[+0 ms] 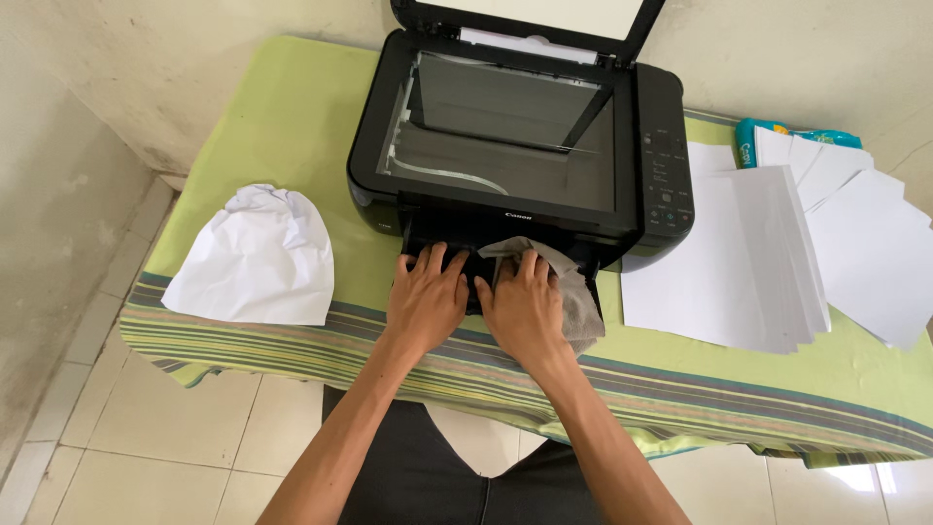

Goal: The person wipes the front output tray, the glass scanning surface, and the internal carriage area of a Canon printer using a gray cloth. They remove a white paper from inside the printer and place it on the table, then continue wiping the internal components.

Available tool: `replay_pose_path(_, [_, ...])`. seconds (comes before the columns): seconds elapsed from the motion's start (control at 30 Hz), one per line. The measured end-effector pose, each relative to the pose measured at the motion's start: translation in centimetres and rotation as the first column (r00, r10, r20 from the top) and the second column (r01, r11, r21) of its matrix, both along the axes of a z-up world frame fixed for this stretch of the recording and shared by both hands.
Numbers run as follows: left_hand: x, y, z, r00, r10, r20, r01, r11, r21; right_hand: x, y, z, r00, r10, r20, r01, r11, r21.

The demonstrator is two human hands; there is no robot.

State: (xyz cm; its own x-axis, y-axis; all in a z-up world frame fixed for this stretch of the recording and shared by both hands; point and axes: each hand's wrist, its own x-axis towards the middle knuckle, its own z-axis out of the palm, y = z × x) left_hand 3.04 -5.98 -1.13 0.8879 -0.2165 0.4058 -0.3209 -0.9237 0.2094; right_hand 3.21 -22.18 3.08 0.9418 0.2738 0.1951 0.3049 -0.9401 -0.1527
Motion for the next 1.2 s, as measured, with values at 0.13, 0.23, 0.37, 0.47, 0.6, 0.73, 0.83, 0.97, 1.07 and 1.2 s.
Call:
replay_pose_path(0.13, [0.0,-0.2,0.0,1.000,0.005,-0.008,-0.005,1.000,0.011,0.0,-0.4,0.1,1.000,0.018,0.014,-0.017,0.999,-0.033])
replay_pose_path(0.23, [0.1,-0.1,-0.1,1.000,-0.002,0.021,0.001,1.000,0.014,0.1,-0.4,0.0,0.998,0.032,0.050,-0.030,0.999,-0.026])
replay_pose_path(0.37, [0.0,0.0,0.2,1.000,0.004,0.002,-0.004,1.000,0.010,-0.7,-1.4,0.1,0.995,0.077,0.066,-0.080,0.996,0.049])
replay_pose_path(0.47, [0.1,0.0,0.4,1.000,-0.002,0.006,0.002,1.000,0.017,-2.2,-3.6,0.3,0.975,0.161,0.153,-0.179,0.978,0.112])
replay_pose_path(0.6, [0.0,0.2,0.2,1.000,-0.023,0.000,0.023,1.000,0.016,-3.0,-6.9,0.3,0.988,0.124,0.089,-0.133,0.986,0.105])
replay_pose_path(0.73, [0.0,-0.1,0.1,0.998,-0.016,0.054,0.012,0.998,0.059,-2.5,-7.4,-0.1,0.996,0.030,0.078,-0.034,0.998,0.053])
replay_pose_path(0.83, [-0.2,-0.3,0.2,1.000,0.001,0.027,-0.003,0.998,0.060,-2.0,-5.4,-0.7,0.998,-0.013,0.061,0.013,1.000,0.008])
replay_pose_path(0.97, [-0.1,-0.2,0.4,1.000,-0.001,0.015,0.000,0.999,0.045,-2.7,-3.0,-1.1,0.994,-0.016,0.111,0.020,0.999,-0.040])
replay_pose_path(1.07, [0.0,-0.1,0.4,1.000,-0.004,0.020,0.003,0.999,0.042,-3.9,-3.3,-0.9,0.980,0.127,0.152,-0.136,0.990,0.046])
replay_pose_path(1.2, [-0.1,0.1,0.3,1.000,-0.022,-0.020,0.022,1.000,0.021,-4.4,-6.0,-0.4,0.978,0.181,0.103,-0.194,0.971,0.138])
